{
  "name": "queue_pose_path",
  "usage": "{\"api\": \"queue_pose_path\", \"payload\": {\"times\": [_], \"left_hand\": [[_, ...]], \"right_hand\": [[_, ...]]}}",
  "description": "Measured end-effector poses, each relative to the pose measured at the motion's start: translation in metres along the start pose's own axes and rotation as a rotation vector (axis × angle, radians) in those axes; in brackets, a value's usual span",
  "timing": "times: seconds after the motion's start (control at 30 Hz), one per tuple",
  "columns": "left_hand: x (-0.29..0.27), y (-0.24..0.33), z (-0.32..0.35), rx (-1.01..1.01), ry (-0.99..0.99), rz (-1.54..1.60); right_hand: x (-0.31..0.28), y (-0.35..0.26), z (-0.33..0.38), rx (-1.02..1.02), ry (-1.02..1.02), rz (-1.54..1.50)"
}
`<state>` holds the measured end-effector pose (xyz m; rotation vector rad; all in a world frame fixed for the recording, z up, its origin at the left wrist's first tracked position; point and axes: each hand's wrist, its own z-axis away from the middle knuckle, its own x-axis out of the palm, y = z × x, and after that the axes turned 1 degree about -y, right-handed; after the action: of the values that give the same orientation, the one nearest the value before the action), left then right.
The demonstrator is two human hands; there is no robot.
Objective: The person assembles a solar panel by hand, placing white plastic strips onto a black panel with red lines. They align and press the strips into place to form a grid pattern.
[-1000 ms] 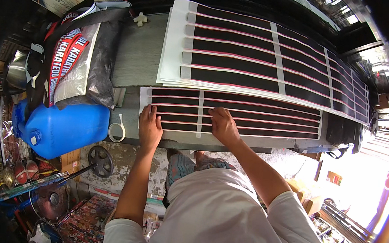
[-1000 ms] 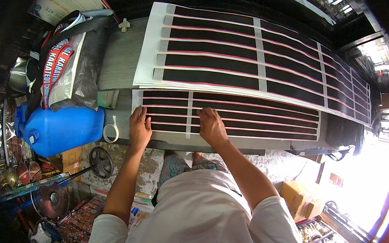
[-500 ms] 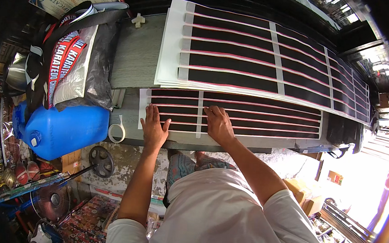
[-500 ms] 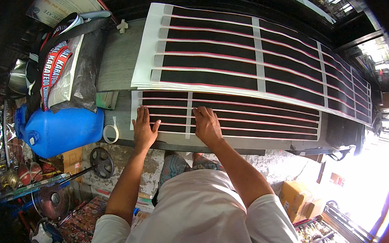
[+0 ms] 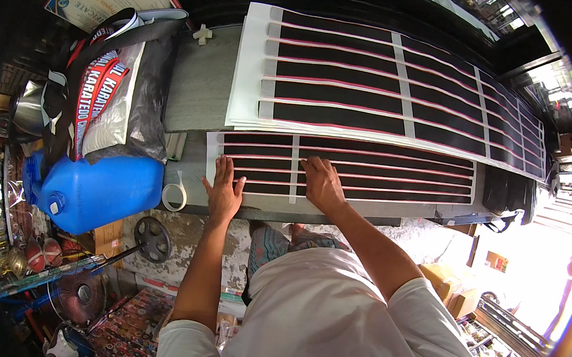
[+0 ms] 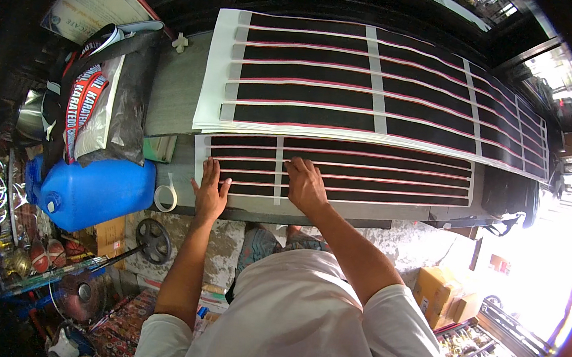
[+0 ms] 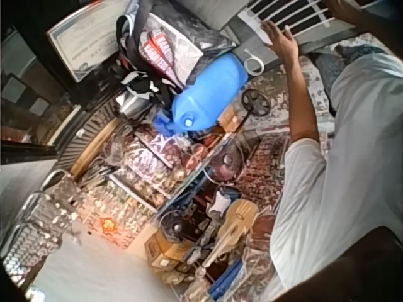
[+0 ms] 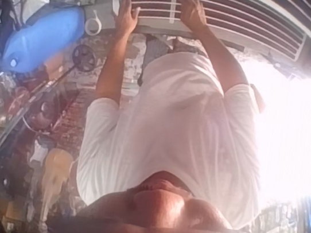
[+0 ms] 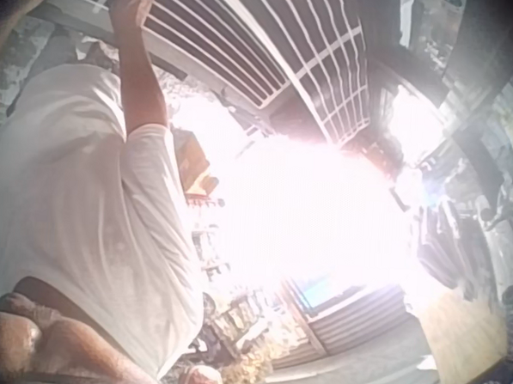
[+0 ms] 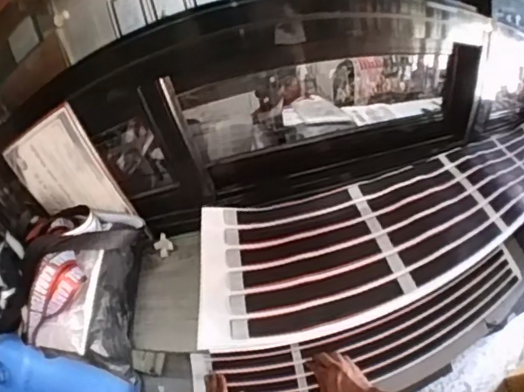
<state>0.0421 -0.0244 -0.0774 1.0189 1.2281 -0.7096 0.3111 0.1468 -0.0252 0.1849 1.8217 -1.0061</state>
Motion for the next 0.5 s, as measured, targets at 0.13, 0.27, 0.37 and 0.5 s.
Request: {"api": "queue_pose_path", "payload": {"times": [0.13, 0.27, 0.37, 0.5], "left_hand": [[-0.002, -0.007, 0.000, -0.004, -0.053, 0.034], [-0.007, -0.011, -0.001, 0.001, -0.099, 0.032], [-0.005, -0.002, 0.002, 0.031, 0.042, -0.061], [-0.018, 0.064, -0.019, 0.209, 0.274, 0.100]], "right_hand": [[0.001, 0.004, 0.004, -0.006, -0.030, -0.006], [-0.004, 0.004, 0.005, 0.001, -0.060, -0.039], [-0.003, 0.001, 0.004, -0.022, -0.040, -0.034], [-0.004, 0.002, 0.003, 0.023, -0.007, -0.089]]}}
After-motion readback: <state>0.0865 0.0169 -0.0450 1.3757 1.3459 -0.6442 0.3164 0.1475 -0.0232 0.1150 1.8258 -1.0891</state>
